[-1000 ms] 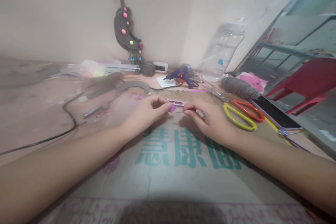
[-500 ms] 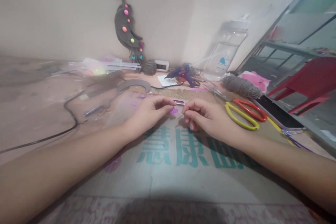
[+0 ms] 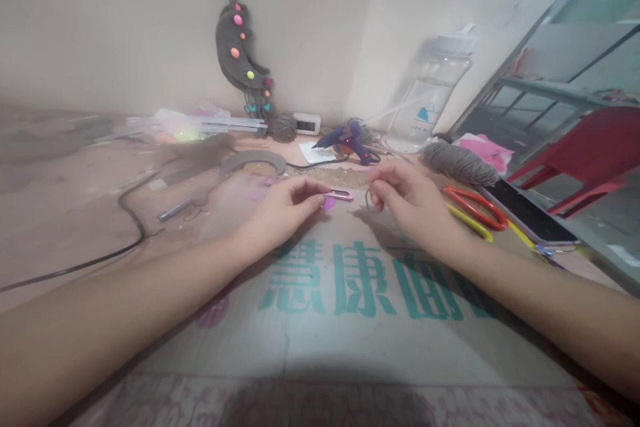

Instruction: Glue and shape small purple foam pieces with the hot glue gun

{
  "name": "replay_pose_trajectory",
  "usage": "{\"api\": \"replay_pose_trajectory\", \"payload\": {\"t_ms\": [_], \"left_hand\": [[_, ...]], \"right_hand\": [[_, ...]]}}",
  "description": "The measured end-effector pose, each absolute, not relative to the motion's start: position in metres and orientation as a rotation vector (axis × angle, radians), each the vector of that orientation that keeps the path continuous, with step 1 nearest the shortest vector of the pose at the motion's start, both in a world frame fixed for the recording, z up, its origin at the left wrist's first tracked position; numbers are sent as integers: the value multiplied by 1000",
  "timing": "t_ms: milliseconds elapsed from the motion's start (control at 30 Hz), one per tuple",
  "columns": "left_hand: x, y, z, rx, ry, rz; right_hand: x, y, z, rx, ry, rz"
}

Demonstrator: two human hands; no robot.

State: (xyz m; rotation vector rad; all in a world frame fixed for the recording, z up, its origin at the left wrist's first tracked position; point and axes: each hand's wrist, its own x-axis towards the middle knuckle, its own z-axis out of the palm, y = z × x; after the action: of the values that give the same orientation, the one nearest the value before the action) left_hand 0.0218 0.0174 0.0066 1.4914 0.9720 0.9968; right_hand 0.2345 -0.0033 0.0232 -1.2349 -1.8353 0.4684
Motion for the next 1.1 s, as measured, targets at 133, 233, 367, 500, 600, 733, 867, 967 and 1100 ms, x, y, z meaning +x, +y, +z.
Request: {"api": "replay_pose_trajectory", "payload": {"t_ms": [133, 233, 367, 500, 600, 733, 867, 967, 1100], "left_hand": [[20, 18, 3, 1519, 925, 983], [20, 17, 4, 1556, 894, 985], [21, 14, 10, 1600, 901, 988], [21, 13, 13, 1664, 925, 977], [21, 14, 13, 1721, 927, 976], [21, 14, 12, 1714, 944, 977], [20, 14, 11, 1701, 980, 1000], [19, 16, 10, 1676, 1022, 1021], [18, 18, 10, 1607, 1090, 1079]], "right_hand": [[234, 1, 19, -1219, -1696, 691], [228, -2, 19, -1321, -1782, 740], [221, -9, 19, -1272, -1981, 548], [218, -10, 18, -1276, -2052, 507], [217, -9, 16, -1327, -2058, 516], [216, -9, 15, -1352, -2045, 551], [216, -11, 16, -1279, -2067, 569], [218, -13, 17, -1195, -2137, 529], [219, -17, 20, -1079, -2221, 486]]}}
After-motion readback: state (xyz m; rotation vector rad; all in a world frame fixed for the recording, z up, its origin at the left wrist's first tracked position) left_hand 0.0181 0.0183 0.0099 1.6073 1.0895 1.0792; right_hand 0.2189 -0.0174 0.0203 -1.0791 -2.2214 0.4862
